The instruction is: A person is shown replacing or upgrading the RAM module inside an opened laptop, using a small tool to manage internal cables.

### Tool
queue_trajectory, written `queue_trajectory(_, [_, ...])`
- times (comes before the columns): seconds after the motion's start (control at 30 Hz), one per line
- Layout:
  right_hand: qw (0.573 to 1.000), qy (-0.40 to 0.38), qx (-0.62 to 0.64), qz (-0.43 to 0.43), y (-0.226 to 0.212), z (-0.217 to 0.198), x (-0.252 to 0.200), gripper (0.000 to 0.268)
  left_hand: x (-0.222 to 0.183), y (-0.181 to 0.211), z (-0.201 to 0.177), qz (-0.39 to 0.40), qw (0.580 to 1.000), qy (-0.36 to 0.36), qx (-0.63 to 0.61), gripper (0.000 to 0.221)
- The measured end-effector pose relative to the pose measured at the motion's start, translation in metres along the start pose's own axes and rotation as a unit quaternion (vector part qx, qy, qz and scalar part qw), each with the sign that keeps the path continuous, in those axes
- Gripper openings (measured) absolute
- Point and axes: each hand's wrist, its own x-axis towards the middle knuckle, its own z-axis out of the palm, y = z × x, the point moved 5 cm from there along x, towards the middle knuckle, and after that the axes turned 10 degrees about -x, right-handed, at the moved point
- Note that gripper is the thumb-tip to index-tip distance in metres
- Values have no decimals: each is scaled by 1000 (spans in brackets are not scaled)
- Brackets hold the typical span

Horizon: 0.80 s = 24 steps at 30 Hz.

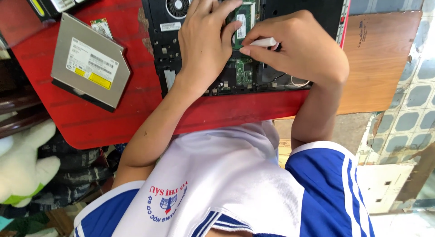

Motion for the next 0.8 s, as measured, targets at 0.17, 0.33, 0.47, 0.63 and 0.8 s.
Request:
queue_trajectory(0.17, [999,-18,-9,30,3,3,5,12,3,2,-1,-36,999,-22,0,30])
queue_trajectory(0.33, [998,-36,23,45,1,7,7,11,1,-1,2,-51,998,-22,-2,28])
queue_trajectory(0.47, [998,-29,25,52,1,9,9,8,0,-3,3,-54,998,-23,3,28])
queue_trajectory(0.63, [998,-16,26,47,-2,16,10,12,0,-5,5,-62,998,-26,11,28])
queue_trajectory(0.8, [997,-5,32,67,-4,16,12,12,0,-6,6,-59,998,-30,12,29])
